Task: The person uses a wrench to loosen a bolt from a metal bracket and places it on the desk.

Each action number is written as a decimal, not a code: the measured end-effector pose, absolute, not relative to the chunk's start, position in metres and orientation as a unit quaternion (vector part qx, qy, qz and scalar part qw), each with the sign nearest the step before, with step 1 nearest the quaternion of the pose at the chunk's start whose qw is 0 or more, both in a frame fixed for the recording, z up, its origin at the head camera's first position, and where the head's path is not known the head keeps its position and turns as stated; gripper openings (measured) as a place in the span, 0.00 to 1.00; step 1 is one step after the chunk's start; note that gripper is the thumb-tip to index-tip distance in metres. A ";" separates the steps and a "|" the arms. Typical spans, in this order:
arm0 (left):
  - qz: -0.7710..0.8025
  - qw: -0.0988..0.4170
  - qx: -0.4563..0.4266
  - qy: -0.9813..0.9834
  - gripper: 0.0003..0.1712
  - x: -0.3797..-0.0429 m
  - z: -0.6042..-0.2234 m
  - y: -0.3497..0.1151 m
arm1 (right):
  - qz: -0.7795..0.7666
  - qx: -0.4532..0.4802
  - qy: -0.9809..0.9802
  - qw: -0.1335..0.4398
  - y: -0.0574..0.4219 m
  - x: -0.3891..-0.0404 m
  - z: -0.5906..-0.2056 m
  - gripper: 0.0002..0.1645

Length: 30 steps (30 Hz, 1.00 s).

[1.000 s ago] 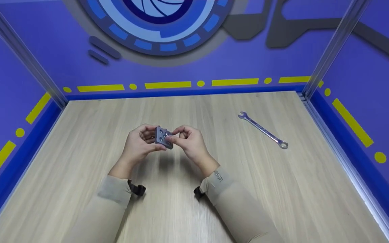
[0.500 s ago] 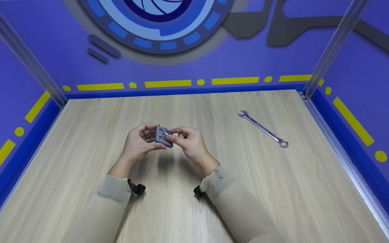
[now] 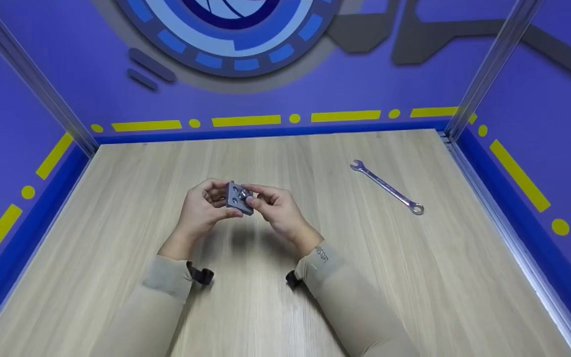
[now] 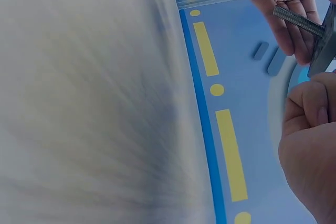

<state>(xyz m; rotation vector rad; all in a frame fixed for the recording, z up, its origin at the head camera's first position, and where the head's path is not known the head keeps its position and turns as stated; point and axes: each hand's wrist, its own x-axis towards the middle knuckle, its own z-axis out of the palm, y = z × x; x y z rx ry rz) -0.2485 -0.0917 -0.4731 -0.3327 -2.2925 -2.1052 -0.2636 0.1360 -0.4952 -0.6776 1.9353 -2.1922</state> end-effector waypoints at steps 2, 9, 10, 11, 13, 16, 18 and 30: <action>-0.675 0.006 -0.108 -0.730 0.42 -0.249 -0.473 -0.091 | -0.741 -0.200 0.639 0.055 0.134 -0.262 -0.495 0.21; -0.669 -0.002 -0.114 -0.734 0.44 -0.247 -0.474 -0.087 | -0.742 -0.114 0.660 0.003 0.127 -0.258 -0.493 0.08; -0.669 -0.004 -0.114 -0.734 0.44 -0.247 -0.474 -0.087 | -0.740 -0.109 0.664 0.000 0.127 -0.258 -0.492 0.09; -0.669 -0.006 -0.114 -0.734 0.44 -0.247 -0.474 -0.087 | -0.737 -0.106 0.667 -0.002 0.127 -0.258 -0.492 0.09; -0.668 -0.006 -0.113 -0.736 0.44 -0.247 -0.475 -0.087 | -0.738 -0.105 0.666 -0.001 0.127 -0.258 -0.492 0.08; -0.667 -0.005 -0.112 -0.737 0.45 -0.247 -0.476 -0.087 | -0.741 -0.116 0.661 0.003 0.128 -0.259 -0.492 0.07; -0.667 -0.004 -0.111 -0.737 0.46 -0.247 -0.477 -0.088 | -0.743 -0.129 0.657 0.010 0.130 -0.261 -0.493 0.06; -0.681 -0.006 -0.107 -0.724 0.44 -0.249 -0.482 -0.088 | -0.704 -0.241 0.660 0.105 0.144 -0.268 -0.501 0.26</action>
